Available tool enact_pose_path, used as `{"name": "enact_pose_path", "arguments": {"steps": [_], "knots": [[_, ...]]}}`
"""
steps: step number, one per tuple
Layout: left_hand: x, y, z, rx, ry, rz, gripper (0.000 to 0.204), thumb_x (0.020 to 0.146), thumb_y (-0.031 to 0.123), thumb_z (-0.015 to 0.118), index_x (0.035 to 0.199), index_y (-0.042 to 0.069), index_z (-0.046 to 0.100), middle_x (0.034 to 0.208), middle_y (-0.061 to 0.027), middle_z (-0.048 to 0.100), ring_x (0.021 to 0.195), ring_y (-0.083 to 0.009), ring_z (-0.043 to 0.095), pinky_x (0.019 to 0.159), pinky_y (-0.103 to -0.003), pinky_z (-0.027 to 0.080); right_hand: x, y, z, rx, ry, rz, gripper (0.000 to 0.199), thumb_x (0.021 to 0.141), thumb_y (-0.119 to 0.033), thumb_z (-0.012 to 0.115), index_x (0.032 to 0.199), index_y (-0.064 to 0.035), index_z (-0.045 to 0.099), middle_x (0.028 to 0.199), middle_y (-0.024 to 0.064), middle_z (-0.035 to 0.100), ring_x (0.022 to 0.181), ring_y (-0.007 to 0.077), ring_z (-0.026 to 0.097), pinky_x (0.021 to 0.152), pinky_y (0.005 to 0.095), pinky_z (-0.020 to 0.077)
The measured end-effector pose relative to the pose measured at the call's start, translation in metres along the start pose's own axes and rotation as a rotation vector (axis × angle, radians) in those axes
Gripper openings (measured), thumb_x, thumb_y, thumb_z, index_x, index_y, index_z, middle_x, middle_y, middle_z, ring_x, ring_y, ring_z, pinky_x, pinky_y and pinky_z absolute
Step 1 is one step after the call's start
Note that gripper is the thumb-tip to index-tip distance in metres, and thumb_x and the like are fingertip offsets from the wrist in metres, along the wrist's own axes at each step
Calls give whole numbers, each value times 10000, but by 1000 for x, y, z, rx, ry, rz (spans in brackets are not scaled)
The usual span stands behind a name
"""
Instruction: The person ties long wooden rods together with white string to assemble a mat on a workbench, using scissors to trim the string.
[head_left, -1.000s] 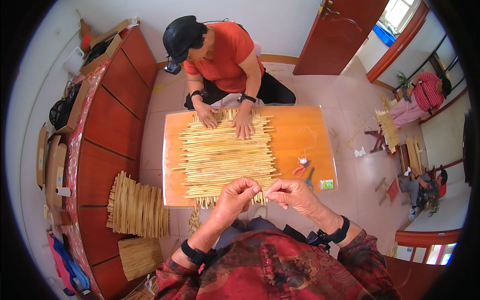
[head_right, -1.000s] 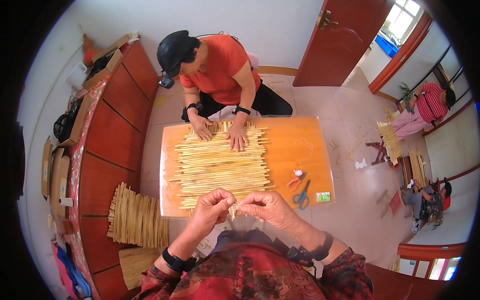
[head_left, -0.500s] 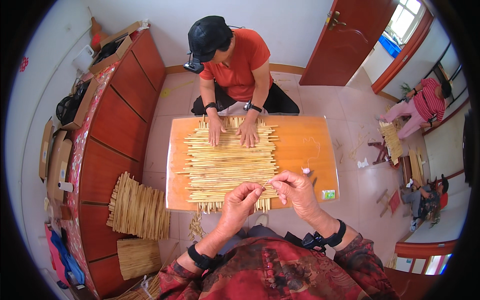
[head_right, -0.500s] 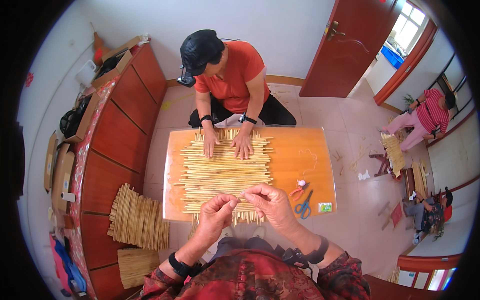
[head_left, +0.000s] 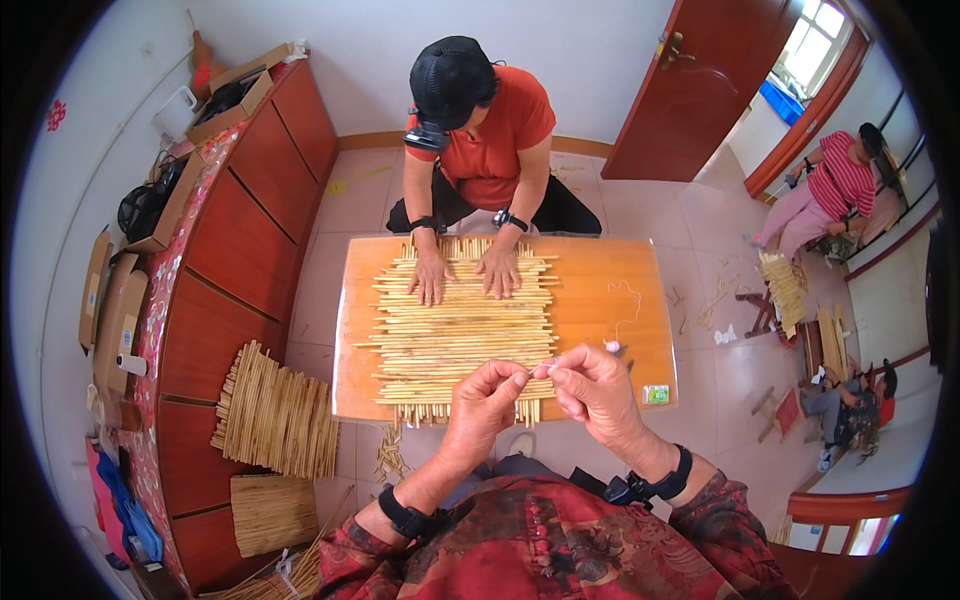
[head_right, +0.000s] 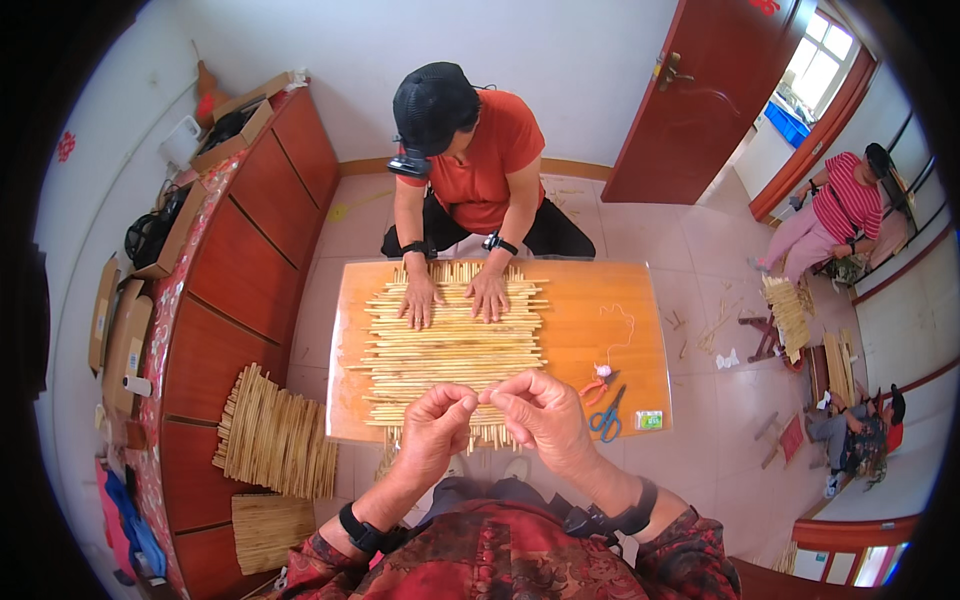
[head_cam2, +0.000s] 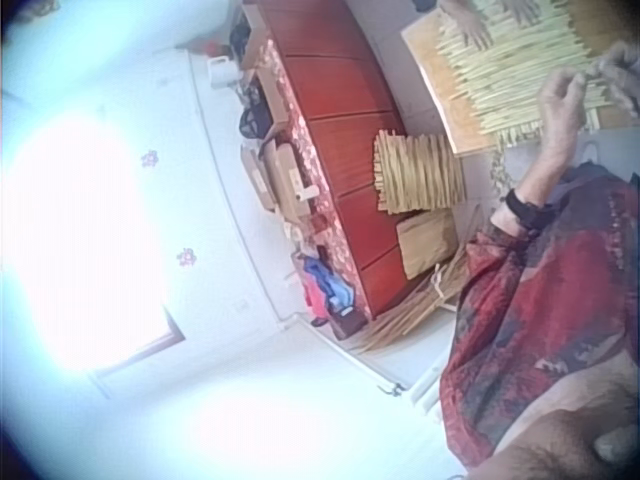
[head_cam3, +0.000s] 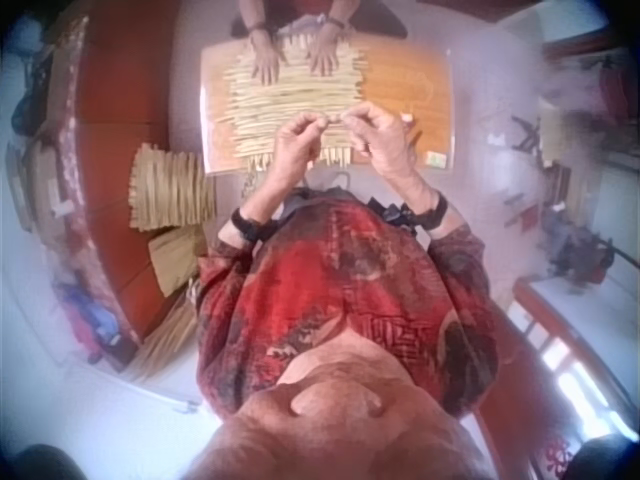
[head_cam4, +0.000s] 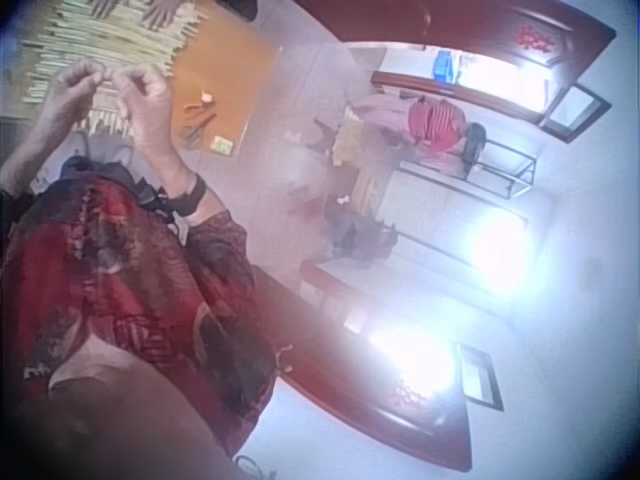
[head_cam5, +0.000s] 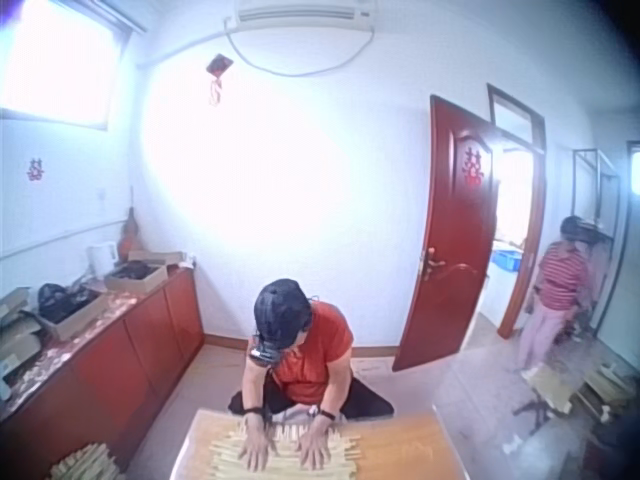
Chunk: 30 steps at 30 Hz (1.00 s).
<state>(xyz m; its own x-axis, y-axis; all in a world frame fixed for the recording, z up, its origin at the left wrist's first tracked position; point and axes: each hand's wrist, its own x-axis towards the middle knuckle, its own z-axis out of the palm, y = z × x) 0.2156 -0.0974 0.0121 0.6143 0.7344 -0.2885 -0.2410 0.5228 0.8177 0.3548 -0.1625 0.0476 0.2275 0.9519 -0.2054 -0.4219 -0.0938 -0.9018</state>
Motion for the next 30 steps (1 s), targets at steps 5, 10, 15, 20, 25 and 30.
{"name": "enact_pose_path", "arguments": {"steps": [5, 10, 15, 20, 25, 30], "knots": [[-4, 3, 7, 76, 29, 18, 104, 846, 167, 556, 840, 66, 578, 535, 87, 397, 406, 4, 281, 361, -161, 220, 2, 7, 0, -520, -51, -310, 84, 783, -61, 599, 847, -25, 559, 859, 46, 607, 574, 72, 521, 465, 190, 405], [-7, 5, 5, -27, -26, -17, 128, 863, 173, 526, 878, 60, 585, 531, 87, 384, 406, 2, 273, 365, -158, 216, 4, 2, -1, -1125, -140, -782, 171, 694, -44, 630, 853, -81, 578, 880, 45, 581, 715, 187, 594, 565, 275, 478], [-8, 3, 0, -66, -41, -45, 137, 862, 174, 527, 905, 58, 587, 525, 85, 375, 402, -5, 275, 368, -158, 215, 5, -3, -5, -1275, -189, -865, 194, 681, -61, 627, 866, -76, 573, 937, 34, 563, 732, 177, 590, 567, 274, 482], [-7, 6, 3, -106, -29, -71, 120, 852, 159, 539, 873, 48, 582, 501, 72, 356, 395, -19, 249, 359, -178, 180, 5, -2, -9, -1397, -204, -903, 194, 671, -68, 602, 862, -64, 564, 912, 44, 551, 723, 184, 583, 575, 273, 482], [-3, 4, -2, -44, -73, -150, 132, 841, 168, 560, 866, 40, 580, 521, 72, 380, 397, -15, 266, 355, -177, 188, 4, -3, -12, -1431, -252, -909, 180, 674, -72, 569, 852, -50, 557, 882, 57, 542, 730, 195, 578, 590, 275, 479], [-3, 3, 2, 124, -58, -86, 140, 846, 181, 556, 849, 43, 577, 547, 73, 410, 406, -4, 293, 359, -167, 218, -1, -3, -12, -1389, -229, -864, 178, 676, -58, 596, 851, -52, 561, 837, 58, 534, 707, 203, 570, 580, 285, 475]]}}
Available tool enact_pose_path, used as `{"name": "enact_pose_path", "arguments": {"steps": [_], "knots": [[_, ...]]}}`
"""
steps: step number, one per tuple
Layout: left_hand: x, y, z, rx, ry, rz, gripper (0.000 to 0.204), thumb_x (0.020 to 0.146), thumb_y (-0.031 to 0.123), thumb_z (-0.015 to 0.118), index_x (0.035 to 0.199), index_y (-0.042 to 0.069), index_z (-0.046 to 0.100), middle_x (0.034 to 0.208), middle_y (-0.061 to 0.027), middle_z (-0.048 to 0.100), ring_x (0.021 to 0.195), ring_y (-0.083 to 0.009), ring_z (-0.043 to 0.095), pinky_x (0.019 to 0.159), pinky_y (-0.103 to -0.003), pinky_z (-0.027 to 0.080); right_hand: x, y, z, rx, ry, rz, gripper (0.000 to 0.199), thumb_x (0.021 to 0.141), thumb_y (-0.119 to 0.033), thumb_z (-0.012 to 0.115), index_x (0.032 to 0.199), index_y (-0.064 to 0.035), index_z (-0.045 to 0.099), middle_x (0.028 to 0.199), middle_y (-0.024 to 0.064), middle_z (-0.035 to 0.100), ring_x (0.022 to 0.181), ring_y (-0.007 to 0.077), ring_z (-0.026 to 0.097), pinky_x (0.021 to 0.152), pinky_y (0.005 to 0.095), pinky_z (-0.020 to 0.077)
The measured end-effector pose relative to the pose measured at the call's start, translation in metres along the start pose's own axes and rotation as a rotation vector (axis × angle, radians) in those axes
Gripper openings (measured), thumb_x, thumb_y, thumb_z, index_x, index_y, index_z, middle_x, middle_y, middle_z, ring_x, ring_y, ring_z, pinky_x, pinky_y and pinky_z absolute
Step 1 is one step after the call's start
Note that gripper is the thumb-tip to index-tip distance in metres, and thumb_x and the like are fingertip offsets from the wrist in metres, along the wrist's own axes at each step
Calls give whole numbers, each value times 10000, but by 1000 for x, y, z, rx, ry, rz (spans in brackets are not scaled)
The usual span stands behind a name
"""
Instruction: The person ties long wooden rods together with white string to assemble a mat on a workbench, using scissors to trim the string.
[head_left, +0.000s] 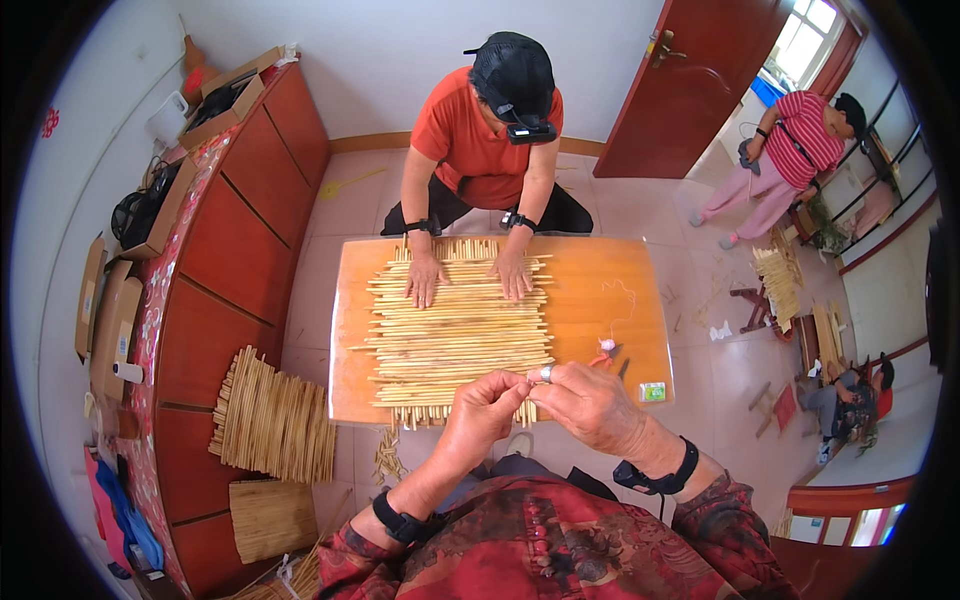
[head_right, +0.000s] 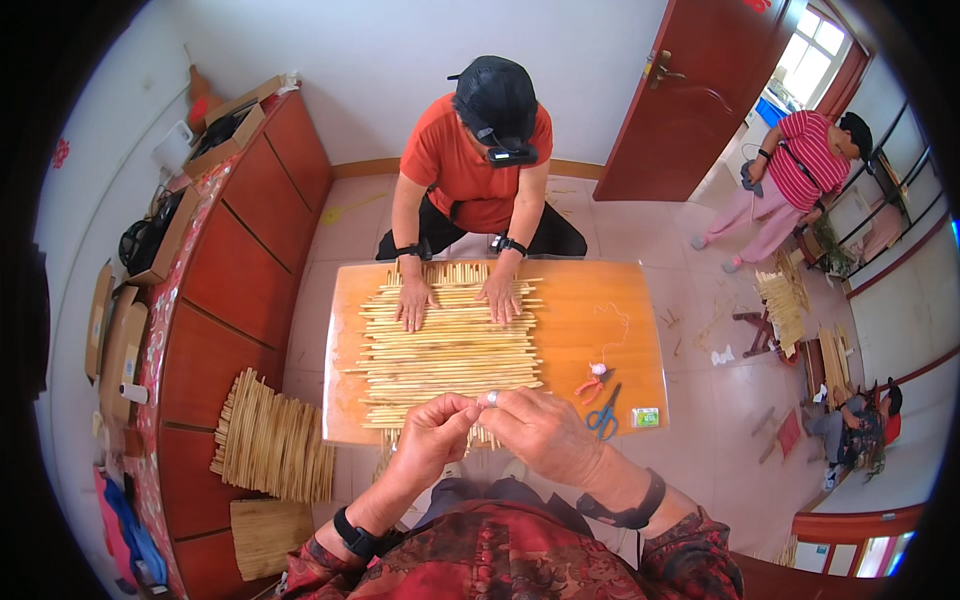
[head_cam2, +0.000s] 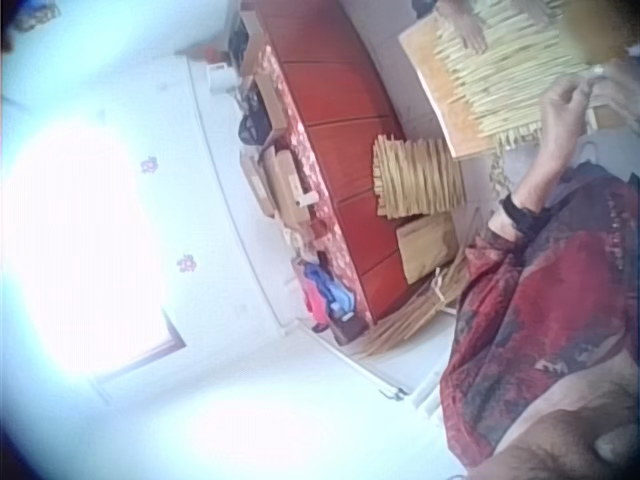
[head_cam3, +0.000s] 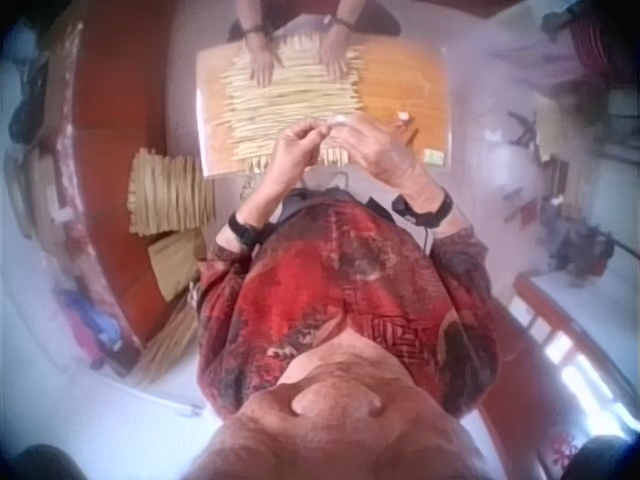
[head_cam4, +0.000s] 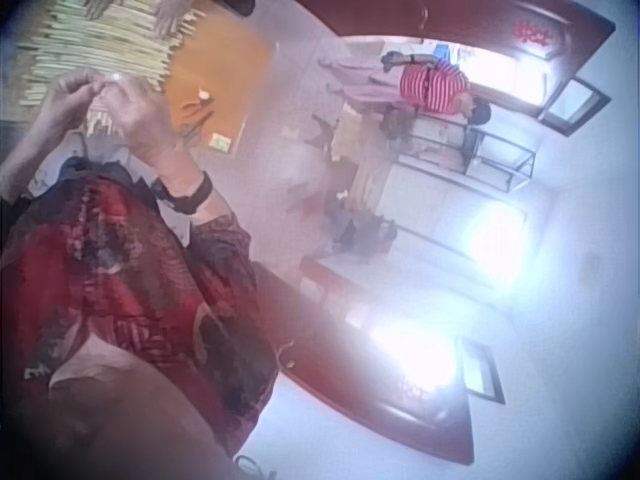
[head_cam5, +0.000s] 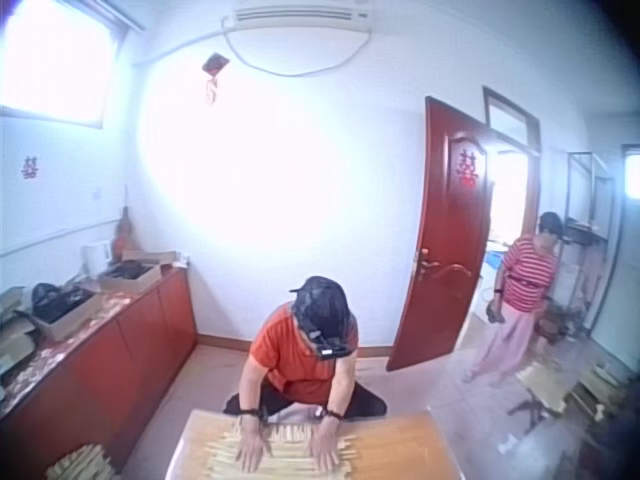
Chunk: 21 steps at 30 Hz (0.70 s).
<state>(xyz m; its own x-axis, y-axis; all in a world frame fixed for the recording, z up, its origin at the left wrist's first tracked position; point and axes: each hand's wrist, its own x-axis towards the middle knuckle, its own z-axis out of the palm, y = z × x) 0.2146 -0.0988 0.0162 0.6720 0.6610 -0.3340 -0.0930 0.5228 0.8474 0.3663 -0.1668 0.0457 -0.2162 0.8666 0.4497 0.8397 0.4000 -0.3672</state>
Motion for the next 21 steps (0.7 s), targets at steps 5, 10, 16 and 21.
{"name": "enact_pose_path", "arguments": {"steps": [5, 10, 16, 21], "knots": [[1, -2, 4, -41, 1, 6, 142, 856, 186, 543, 849, 47, 574, 568, 75, 429, 418, 4, 320, 366, -158, 248, -5, -6, 0, 104, 82, 169, 155, 695, -42, 624, 840, -51, 571, 779, 63, 524, 666, 214, 558, 568, 296, 466], [-1, -1, 6, -38, -21, 32, 141, 855, 192, 545, 867, 56, 580, 579, 76, 434, 444, 3, 337, 391, -152, 273, -12, -8, 2, 538, 102, 536, 78, 759, -50, 605, 821, -29, 562, 713, 41, 506, 602, 94, 534, 494, 209, 409], [0, 0, 4, 29, -77, 22, 145, 856, 188, 542, 875, 52, 589, 612, 72, 454, 472, 0, 350, 412, -153, 292, -14, -9, 0, 1073, 73, 889, 93, 836, -99, 546, 878, -16, 542, 639, 0, 526, 511, 40, 478, 469, 181, 398], [3, 0, 3, 74, -123, 46, 115, 841, 178, 562, 836, 65, 583, 549, 70, 416, 426, -14, 309, 382, -167, 239, -15, -4, 2, 1155, 65, 896, 102, 848, -106, 531, 892, -14, 533, 622, 6, 523, 522, 50, 497, 471, 177, 420]]}}
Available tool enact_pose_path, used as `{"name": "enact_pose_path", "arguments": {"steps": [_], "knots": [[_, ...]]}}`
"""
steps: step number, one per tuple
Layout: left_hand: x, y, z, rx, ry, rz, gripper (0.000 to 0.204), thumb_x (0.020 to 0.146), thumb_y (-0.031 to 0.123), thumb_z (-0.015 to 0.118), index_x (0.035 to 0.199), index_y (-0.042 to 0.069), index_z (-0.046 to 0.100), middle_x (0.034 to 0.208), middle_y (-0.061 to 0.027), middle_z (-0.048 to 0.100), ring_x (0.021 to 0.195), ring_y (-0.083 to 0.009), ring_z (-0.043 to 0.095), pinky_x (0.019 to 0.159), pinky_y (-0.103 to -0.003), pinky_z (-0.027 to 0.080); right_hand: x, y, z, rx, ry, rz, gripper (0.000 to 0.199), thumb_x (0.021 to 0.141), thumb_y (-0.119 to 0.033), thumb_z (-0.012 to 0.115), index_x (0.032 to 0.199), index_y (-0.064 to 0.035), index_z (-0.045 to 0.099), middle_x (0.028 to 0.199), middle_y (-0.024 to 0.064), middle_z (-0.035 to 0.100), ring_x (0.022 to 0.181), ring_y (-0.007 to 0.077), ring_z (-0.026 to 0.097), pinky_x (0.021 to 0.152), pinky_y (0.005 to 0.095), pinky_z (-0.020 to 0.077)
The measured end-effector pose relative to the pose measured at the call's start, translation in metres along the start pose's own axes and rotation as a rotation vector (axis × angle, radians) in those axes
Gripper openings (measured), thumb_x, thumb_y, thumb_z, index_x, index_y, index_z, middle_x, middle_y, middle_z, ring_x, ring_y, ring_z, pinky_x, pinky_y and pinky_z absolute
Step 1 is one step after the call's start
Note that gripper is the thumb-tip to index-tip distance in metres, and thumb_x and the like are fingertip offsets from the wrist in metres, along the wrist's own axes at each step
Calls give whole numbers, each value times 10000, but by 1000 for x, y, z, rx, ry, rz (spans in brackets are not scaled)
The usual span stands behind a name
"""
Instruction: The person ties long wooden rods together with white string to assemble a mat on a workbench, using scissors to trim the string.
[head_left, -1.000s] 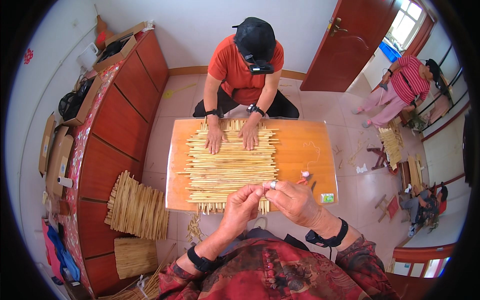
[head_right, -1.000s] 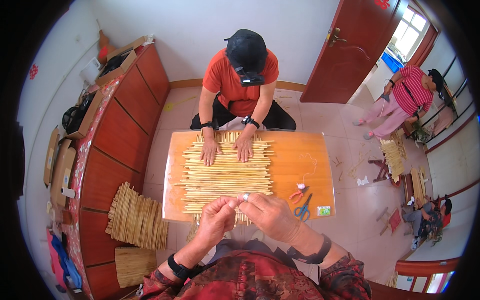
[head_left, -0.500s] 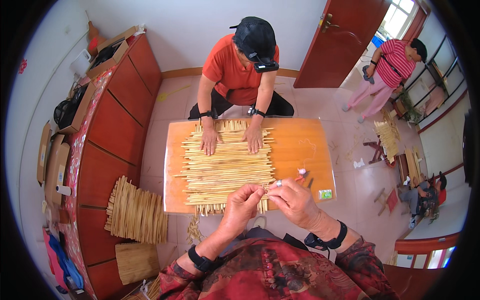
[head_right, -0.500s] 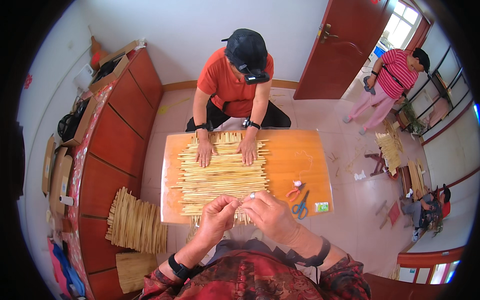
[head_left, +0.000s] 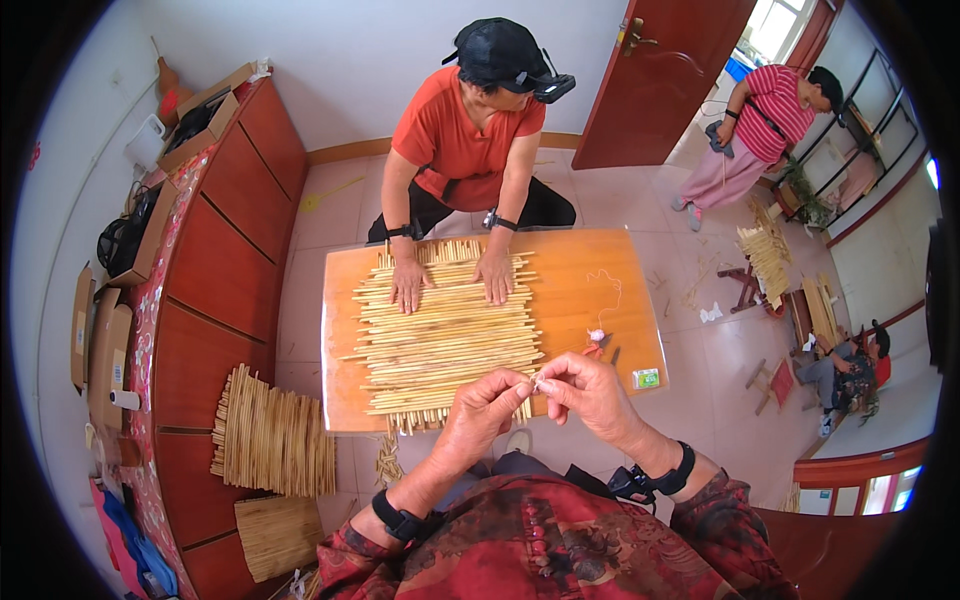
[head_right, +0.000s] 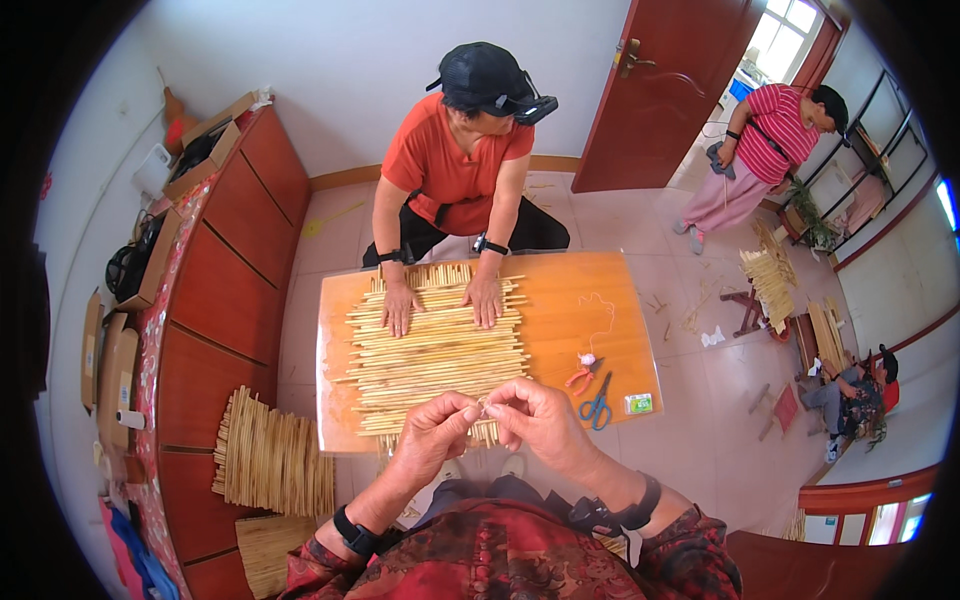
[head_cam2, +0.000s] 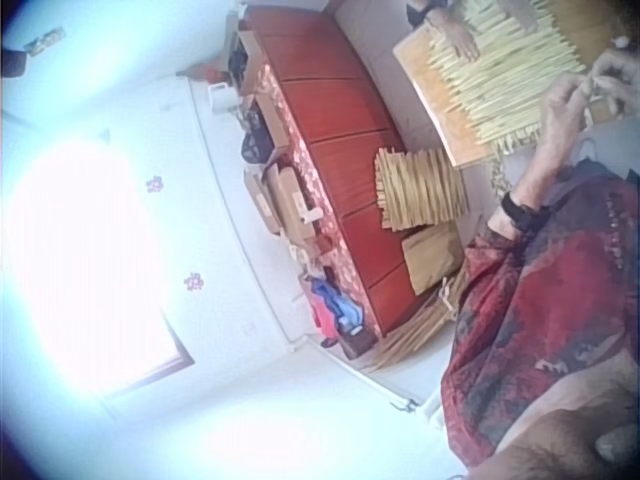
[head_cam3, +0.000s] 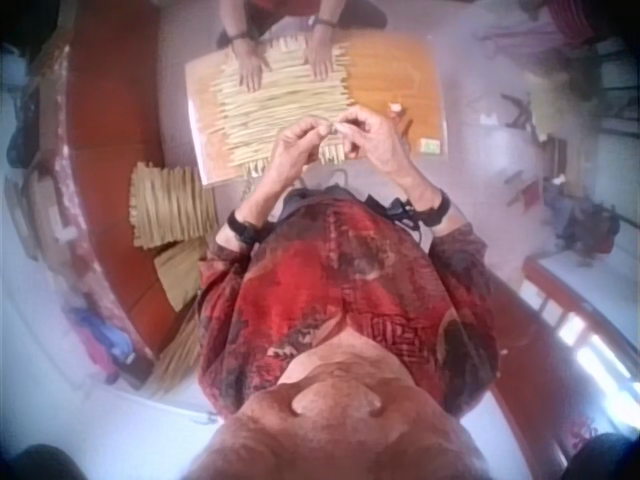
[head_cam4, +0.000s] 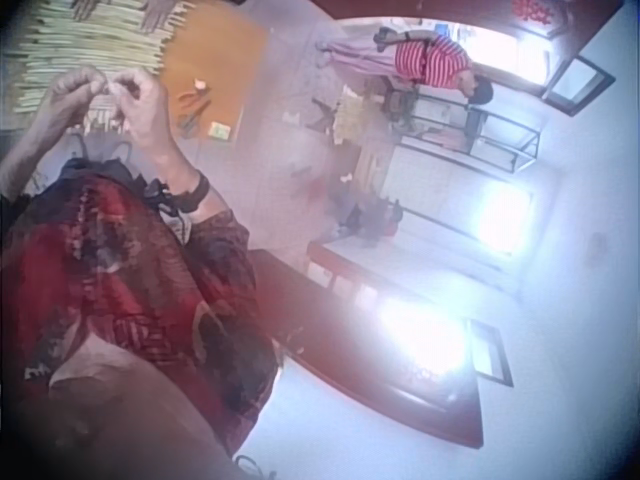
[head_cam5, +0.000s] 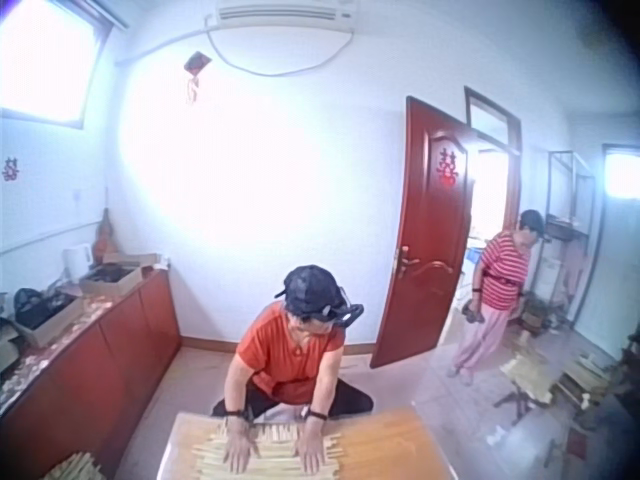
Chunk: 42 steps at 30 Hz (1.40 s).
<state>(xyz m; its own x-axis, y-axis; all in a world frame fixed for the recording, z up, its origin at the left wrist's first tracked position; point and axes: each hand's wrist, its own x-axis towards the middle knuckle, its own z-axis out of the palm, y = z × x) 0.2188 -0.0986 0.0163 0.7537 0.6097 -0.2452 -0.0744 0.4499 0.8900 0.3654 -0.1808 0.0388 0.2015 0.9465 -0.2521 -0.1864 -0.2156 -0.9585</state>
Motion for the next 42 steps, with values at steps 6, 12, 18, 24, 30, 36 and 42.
{"name": "enact_pose_path", "arguments": {"steps": [6, 12, 18, 24, 30, 36, 42], "knots": [[2, 2, -6, 29, -27, -26, 113, 840, 161, 561, 825, 52, 586, 559, 66, 434, 426, -11, 318, 378, -168, 239, 2, 1, 4, -23, -15, -11, 104, 847, -99, 530, 897, -8, 523, 651, 17, 531, 527, 55, 514, 460, 171, 433], [5, -2, -7, 5, 14, -47, 101, 837, 145, 562, 818, 48, 581, 558, 71, 435, 431, -3, 329, 381, -164, 249, 6, -1, 9, 0, 42, -4, 131, 847, -85, 524, 945, -9, 484, 691, 26, 529, 517, 57, 514, 449, 172, 426], [8, -4, -10, 0, 51, -43, 95, 836, 136, 558, 811, 46, 575, 557, 82, 414, 450, 5, 329, 393, -161, 255, 0, -9, 11, -403, 160, -266, 94, 835, -54, 525, 917, -9, 524, 733, 17, 510, 506, 58, 506, 452, 169, 406], [9, -2, -7, 111, 42, 18, 97, 843, 120, 545, 822, 29, 572, 588, 84, 420, 520, 4, 331, 442, -165, 269, 3, -4, 15, -495, 179, -251, 68, 786, -32, 573, 848, -3, 568, 746, 48, 516, 514, 80, 502, 469, 206, 386], [9, -1, -10, 237, 29, 98, 110, 846, 101, 533, 872, 2, 573, 642, 51, 479, 587, -24, 390, 510, -179, 338, 7, -7, 16, -211, 137, -42, 78, 818, -55, 549, 865, 8, 556, 760, 24, 528, 524, 51, 499, 443, 179, 396], [5, -2, -10, 390, 71, 196, 120, 845, 97, 531, 883, -10, 572, 631, 28, 490, 579, -42, 408, 510, -193, 362, 9, -9, 18, -240, 114, -28, 75, 823, -55, 540, 871, 3, 548, 769, 22, 538, 528, 43, 505, 438, 172, 406], [6, -2, -6, 359, 118, 161, 95, 848, 92, 530, 848, 9, 577, 615, 70, 432, 557, -8, 357, 467, -168, 299, 12, -3, 20, -234, 130, -46, 60, 817, -38, 532, 866, -4, 539, 774, 27, 541, 547, 57, 548, 432, 179, 417]]}}
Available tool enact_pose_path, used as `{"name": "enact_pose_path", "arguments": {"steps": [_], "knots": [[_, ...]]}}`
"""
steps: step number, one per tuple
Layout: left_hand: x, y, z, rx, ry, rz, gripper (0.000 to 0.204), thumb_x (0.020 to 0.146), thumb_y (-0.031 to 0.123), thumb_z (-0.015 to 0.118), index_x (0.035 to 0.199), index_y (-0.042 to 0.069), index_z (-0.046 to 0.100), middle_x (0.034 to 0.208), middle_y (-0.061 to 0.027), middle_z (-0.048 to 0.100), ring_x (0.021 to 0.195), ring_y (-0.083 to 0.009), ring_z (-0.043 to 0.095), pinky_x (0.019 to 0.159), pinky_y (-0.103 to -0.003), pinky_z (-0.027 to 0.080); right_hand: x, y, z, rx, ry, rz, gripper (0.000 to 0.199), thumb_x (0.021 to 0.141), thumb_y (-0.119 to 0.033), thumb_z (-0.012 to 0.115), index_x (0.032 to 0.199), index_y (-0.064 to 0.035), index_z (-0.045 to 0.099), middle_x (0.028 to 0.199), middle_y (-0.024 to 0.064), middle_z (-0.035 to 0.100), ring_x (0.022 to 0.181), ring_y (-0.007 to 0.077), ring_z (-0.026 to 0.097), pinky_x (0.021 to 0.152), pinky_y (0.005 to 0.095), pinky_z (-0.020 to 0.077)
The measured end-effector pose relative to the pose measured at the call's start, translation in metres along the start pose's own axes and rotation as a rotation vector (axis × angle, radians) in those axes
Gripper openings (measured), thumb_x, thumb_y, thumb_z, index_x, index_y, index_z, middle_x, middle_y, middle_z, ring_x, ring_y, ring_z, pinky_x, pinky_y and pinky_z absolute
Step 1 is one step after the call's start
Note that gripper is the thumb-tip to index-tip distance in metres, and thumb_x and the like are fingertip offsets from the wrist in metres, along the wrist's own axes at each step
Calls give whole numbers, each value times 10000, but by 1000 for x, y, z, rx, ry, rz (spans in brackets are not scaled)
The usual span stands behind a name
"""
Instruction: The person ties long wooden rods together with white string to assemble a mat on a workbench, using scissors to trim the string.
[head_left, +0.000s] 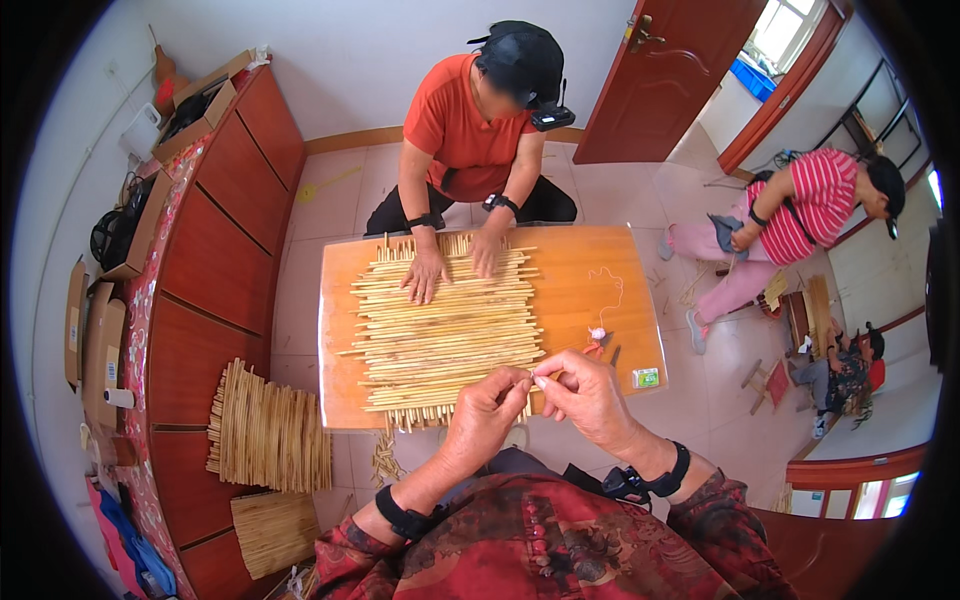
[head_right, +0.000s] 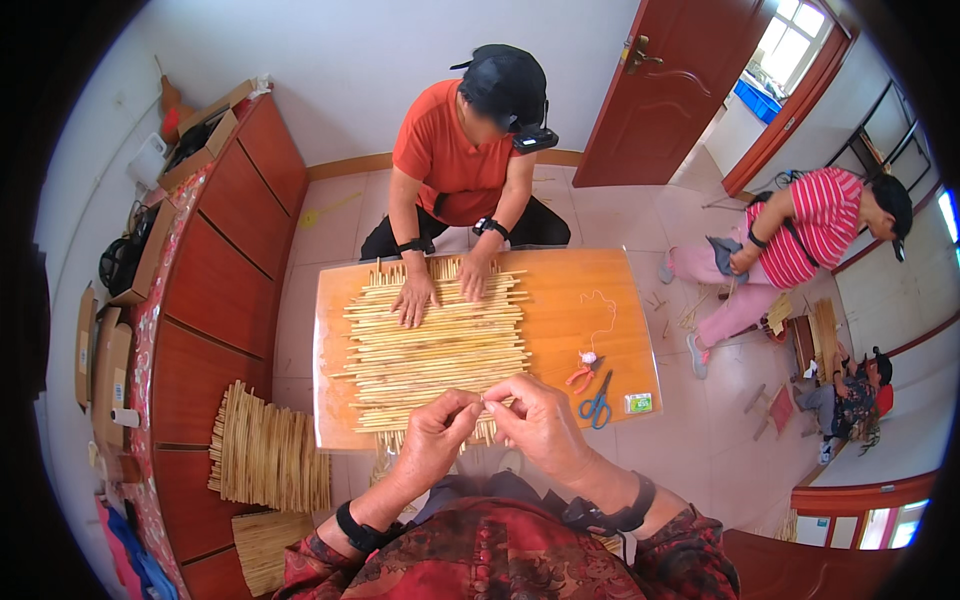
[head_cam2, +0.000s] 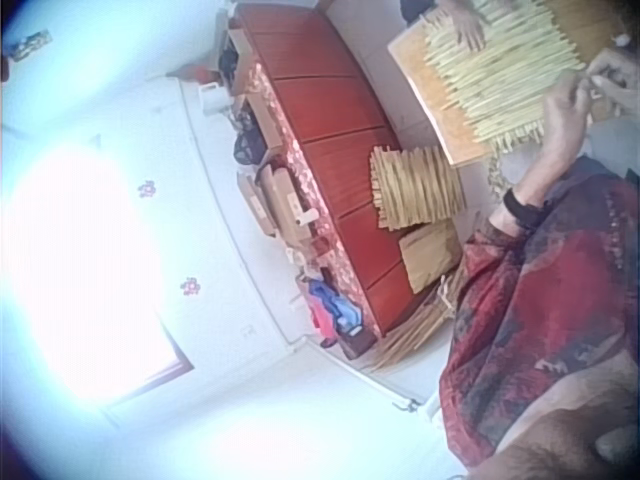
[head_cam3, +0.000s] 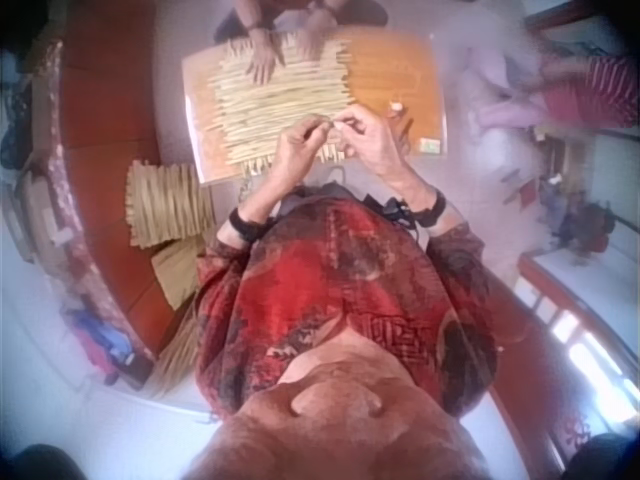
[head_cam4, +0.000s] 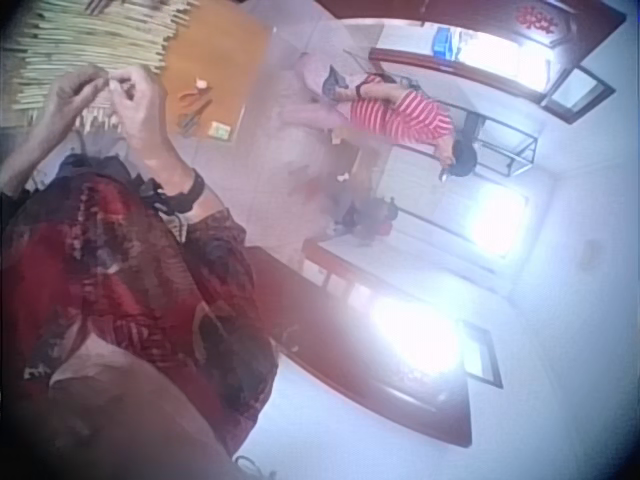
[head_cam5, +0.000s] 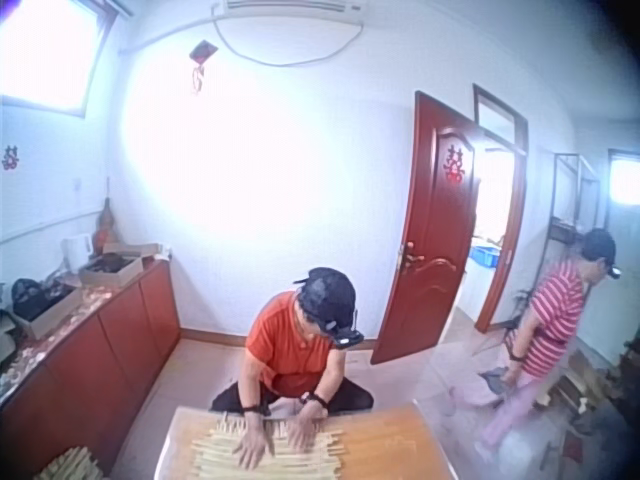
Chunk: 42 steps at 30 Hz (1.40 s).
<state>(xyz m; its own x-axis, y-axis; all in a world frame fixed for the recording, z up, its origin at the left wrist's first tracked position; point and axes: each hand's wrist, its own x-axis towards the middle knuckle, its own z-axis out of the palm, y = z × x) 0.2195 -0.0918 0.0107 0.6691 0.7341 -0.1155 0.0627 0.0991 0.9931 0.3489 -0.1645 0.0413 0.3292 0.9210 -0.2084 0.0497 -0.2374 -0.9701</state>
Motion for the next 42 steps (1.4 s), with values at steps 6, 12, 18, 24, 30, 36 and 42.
{"name": "enact_pose_path", "arguments": {"steps": [6, 12, 18, 24, 30, 36, 42], "knots": [[4, -6, -2, -115, -2, -100, 129, 847, 119, 537, 858, -2, 579, 614, 52, 448, 564, -18, 367, 478, -179, 314, 0, 5, 1, -1, 9, 17, 90, 816, -28, 521, 901, 1, 514, 781, 39, 551, 559, 76, 573, 431, 181, 425], [6, -9, -4, -193, -19, -151, 135, 851, 125, 537, 851, -3, 581, 627, 68, 443, 569, -12, 355, 480, -170, 299, 1, 10, -1, 150, -21, 43, 104, 825, -41, 516, 913, 12, 500, 778, 40, 549, 580, 87, 577, 434, 183, 433], [6, -8, -4, -187, -37, -106, 135, 852, 132, 537, 848, 5, 582, 626, 67, 455, 566, -9, 359, 481, -167, 301, 4, 9, -1, 170, -61, 56, 145, 846, -112, 531, 910, 15, 504, 767, 42, 549, 575, 85, 568, 434, 181, 438], [6, -6, -10, -343, -147, -229, 108, 839, 145, 559, 880, 50, 592, 601, 71, 458, 492, -2, 348, 431, -160, 280, 6, 11, -3, 254, -30, 105, 154, 853, -144, 531, 907, 0, 520, 740, 38, 556, 555, 70, 550, 434, 173, 445], [7, -5, -9, -325, -211, -171, 122, 829, 164, 577, 902, 66, 589, 594, 63, 474, 447, -7, 352, 398, -155, 272, 7, 17, -6, 352, -26, 100, 152, 849, -152, 535, 895, -8, 525, 744, 44, 560, 573, 75, 546, 436, 178, 452], [9, -4, -9, -306, -209, -205, 91, 836, 147, 563, 877, 67, 577, 619, 65, 485, 462, -3, 359, 403, -155, 278, 7, 23, -9, 493, -13, 139, 134, 836, -146, 558, 877, -22, 530, 708, 15, 540, 566, 53, 521, 476, 181, 449], [11, 3, -7, -290, -260, -174, 66, 852, 123, 522, 861, 69, 557, 624, 64, 469, 463, -4, 347, 410, -160, 268, 6, 25, -10, 589, -12, 151, 128, 829, -133, 564, 862, -16, 527, 732, 22, 539, 562, 64, 513, 494, 195, 444]]}}
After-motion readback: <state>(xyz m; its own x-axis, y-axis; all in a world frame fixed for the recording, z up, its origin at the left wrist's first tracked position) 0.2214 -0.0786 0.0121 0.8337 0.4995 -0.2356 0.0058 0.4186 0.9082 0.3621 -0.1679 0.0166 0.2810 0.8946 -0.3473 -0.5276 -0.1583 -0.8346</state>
